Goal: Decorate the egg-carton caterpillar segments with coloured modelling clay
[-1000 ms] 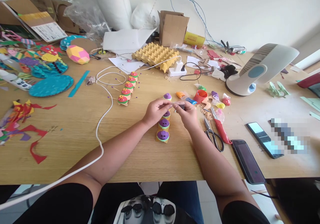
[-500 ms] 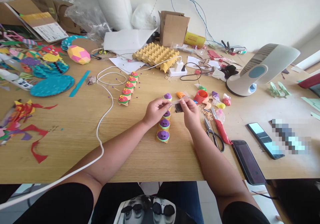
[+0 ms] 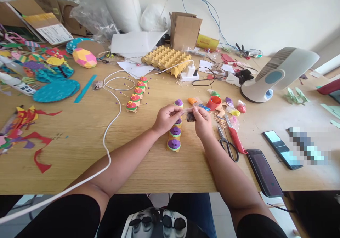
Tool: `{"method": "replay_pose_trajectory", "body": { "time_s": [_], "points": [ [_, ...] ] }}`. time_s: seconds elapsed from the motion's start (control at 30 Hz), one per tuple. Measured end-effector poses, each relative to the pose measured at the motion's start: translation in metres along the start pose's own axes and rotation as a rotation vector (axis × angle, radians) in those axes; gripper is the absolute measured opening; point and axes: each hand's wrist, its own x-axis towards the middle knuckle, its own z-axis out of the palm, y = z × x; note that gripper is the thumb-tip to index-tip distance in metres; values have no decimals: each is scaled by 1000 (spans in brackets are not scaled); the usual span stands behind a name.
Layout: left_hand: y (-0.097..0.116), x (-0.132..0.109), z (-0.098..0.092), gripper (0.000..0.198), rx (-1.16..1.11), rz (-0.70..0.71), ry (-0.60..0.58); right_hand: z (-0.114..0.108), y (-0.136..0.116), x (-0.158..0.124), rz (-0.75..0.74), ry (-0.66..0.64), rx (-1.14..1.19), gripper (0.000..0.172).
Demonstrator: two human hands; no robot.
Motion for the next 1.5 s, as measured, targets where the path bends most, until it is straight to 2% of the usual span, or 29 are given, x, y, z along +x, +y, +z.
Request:
{"method": "replay_pose_trajectory", "body": {
  "time_s": [0.13, 0.27, 0.37, 0.53, 0.77, 0.9, 0.97, 1.07, 1.17, 1.23, 1.33, 1.5],
  "points": [
    [1, 0, 0, 26, -17, 1, 9, -1, -1, 1, -17, -42, 2, 35],
    [4, 0, 0, 27, -55, -20, -21, -2, -4, 1, -64, -116, -131, 28],
    [6, 1, 0, 28, -74, -42, -48, -2, -4, 0, -77, -106, -195, 26],
    [5, 2, 0, 29, -71, -51, -54, 1, -4, -2, -44, -90, -145, 28],
    [-2, 2, -2, 30, -16, -49, 16, -4, -1, 2, 13, -174, -56, 36],
    [-2, 2, -2, 31, -8, -70, 31, -7, -5, 5, -51, -207, -125, 41],
    [-2, 2, -2, 32, -21, -86, 32, -9, -7, 6, -141, -142, -223, 39],
    [-2, 3, -2, 31, -38, -95, 55, -13, -6, 10, -200, 80, -344, 33],
    [-4, 4, -3, 30, -45, -93, 113, -19, -2, 15, -109, 299, -248, 29],
    [-5, 4, -4, 30, -37, -88, 147, -23, -2, 18, -42, 390, -132, 29],
    [-6, 5, -5, 31, -25, -82, 158, -28, -3, 22, 39, 428, -15, 30],
    [-6, 4, -4, 29, -22, -65, 141, -32, -5, 25, 160, 347, 76, 34]
  ]
}}
